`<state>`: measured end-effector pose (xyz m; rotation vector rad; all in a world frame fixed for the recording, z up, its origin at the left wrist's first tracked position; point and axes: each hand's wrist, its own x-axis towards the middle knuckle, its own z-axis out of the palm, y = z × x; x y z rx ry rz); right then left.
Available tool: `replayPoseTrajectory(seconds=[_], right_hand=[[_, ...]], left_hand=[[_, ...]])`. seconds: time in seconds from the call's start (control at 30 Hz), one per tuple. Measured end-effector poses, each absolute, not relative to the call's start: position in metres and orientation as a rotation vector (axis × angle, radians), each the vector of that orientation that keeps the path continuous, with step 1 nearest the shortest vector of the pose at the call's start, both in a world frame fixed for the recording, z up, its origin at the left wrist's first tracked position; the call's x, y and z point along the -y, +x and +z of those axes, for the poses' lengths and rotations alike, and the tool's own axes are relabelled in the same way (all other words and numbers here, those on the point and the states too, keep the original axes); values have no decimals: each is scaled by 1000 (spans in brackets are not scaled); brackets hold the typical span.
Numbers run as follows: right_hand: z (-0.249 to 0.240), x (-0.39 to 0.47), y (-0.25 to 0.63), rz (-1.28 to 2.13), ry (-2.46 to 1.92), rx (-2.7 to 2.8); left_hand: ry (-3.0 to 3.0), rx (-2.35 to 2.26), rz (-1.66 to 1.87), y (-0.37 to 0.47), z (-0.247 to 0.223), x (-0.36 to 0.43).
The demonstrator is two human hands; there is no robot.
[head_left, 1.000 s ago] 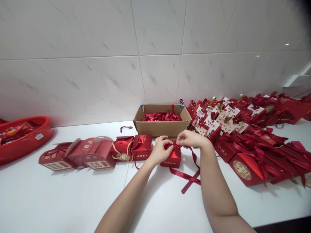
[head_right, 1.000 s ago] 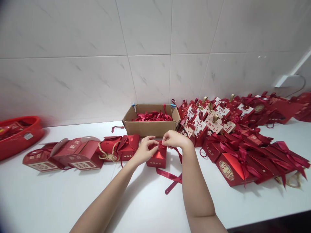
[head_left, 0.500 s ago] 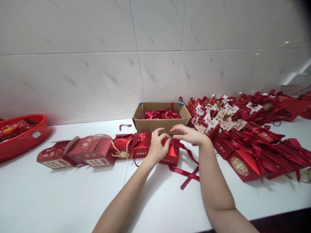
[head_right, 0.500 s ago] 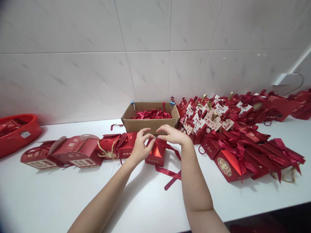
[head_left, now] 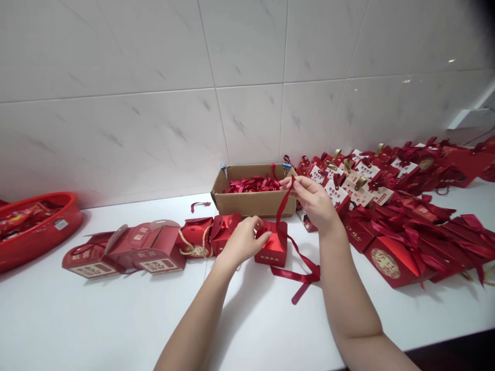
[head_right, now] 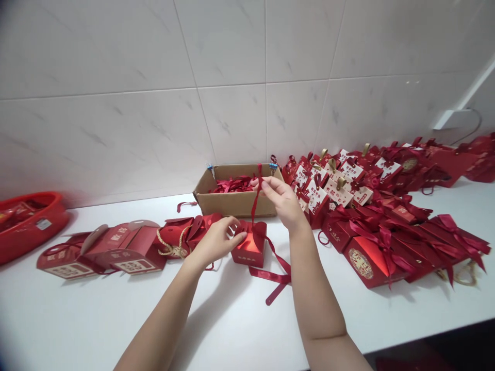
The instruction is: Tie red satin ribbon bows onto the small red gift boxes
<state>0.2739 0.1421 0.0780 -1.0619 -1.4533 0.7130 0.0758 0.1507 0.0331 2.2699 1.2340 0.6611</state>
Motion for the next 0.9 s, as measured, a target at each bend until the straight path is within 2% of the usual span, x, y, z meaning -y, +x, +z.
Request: replayPoseTrajectory(seconds=[0.2,0.43,0.9], right_hand=[[66,-152,265,862,-1197,1708],[47,-168,243,744,-1648,2151],[41,-170,227,729,-1608,2312]], left_hand=[[2136,-1254,572,68,37,-154],[1962,-1264,511,54,42,-162],[1954,-1212,527,62,38,-163]])
